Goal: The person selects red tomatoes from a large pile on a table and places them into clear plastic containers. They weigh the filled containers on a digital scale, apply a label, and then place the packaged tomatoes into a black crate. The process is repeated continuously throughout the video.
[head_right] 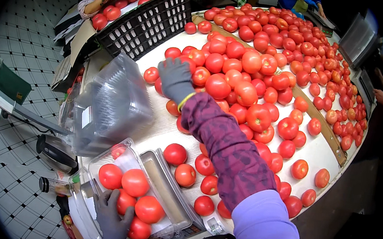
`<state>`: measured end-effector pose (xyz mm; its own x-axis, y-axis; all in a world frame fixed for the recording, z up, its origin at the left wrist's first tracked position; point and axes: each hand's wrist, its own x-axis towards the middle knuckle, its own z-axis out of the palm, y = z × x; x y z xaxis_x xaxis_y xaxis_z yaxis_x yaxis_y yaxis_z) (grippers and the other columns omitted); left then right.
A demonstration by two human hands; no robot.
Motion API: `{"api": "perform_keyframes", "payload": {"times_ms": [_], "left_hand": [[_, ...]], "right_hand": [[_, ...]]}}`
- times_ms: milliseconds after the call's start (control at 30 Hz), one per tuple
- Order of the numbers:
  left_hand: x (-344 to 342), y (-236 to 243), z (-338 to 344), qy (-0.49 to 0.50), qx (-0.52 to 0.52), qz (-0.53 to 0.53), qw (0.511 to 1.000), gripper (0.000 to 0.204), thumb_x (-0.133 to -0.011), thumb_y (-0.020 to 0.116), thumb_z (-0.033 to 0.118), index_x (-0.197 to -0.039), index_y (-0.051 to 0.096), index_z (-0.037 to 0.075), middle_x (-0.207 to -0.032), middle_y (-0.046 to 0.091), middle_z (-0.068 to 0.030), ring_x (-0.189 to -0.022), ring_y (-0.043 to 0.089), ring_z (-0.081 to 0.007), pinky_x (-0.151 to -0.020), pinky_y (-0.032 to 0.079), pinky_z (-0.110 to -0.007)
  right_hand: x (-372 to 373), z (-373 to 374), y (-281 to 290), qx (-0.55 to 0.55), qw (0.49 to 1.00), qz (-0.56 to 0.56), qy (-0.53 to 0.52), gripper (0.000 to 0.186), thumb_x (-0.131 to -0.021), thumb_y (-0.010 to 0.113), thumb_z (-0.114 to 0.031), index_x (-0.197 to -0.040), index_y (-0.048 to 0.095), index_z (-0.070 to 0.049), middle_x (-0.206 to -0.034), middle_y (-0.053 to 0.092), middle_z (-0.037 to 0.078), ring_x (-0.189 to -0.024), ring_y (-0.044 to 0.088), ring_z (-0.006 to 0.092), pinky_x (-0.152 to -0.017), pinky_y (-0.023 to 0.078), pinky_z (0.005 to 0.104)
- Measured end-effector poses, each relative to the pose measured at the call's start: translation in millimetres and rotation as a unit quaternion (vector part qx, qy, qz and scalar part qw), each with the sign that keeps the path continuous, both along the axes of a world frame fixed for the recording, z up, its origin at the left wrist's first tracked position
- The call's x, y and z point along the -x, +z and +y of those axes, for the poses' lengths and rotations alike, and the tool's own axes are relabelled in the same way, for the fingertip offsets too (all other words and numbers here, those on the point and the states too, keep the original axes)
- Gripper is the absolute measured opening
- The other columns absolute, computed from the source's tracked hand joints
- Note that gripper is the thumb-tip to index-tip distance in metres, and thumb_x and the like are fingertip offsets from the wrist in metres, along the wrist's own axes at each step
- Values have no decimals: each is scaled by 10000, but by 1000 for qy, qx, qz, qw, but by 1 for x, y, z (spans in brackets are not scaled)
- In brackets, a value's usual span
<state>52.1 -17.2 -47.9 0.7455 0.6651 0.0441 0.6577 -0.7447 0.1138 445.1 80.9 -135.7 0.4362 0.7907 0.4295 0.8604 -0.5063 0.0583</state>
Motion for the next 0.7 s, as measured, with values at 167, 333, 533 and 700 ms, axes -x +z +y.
{"api": "perform_keyframes", "payload": {"times_ms": [167,333,533,700], "left_hand": [[2,-18,5,30,72,-45,996,550,-707,698,257,-1183,531,38,-1161,493,-192,-1103,485,-389,-1073,241,-593],[0,-6,2,2,46,-43,998,534,-782,672,255,-1254,512,66,-1183,511,-185,-1148,485,-359,-1067,233,-584],[3,-8,2,-4,46,-64,997,537,-790,667,265,-1261,508,63,-1208,498,-194,-1151,474,-368,-1066,226,-581],[3,-11,2,0,61,-79,995,510,-793,658,254,-1240,521,50,-1213,495,-207,-1130,474,-391,-1041,281,-534]], "right_hand": [[-43,-27,29,71,982,169,-51,570,-653,746,-346,-1141,532,-144,-1111,525,136,-1031,508,354,-787,447,459],[-39,-56,25,-31,979,202,-6,618,-656,745,-362,-1184,510,-146,-1133,502,157,-1034,506,367,-857,451,453],[-7,-188,32,-59,973,202,98,560,-699,713,-330,-1195,522,-156,-1188,491,162,-1075,492,376,-890,445,452],[2,-259,28,-80,962,245,86,491,-746,692,-326,-1164,554,-109,-1144,542,165,-1046,533,365,-895,445,447]]}}
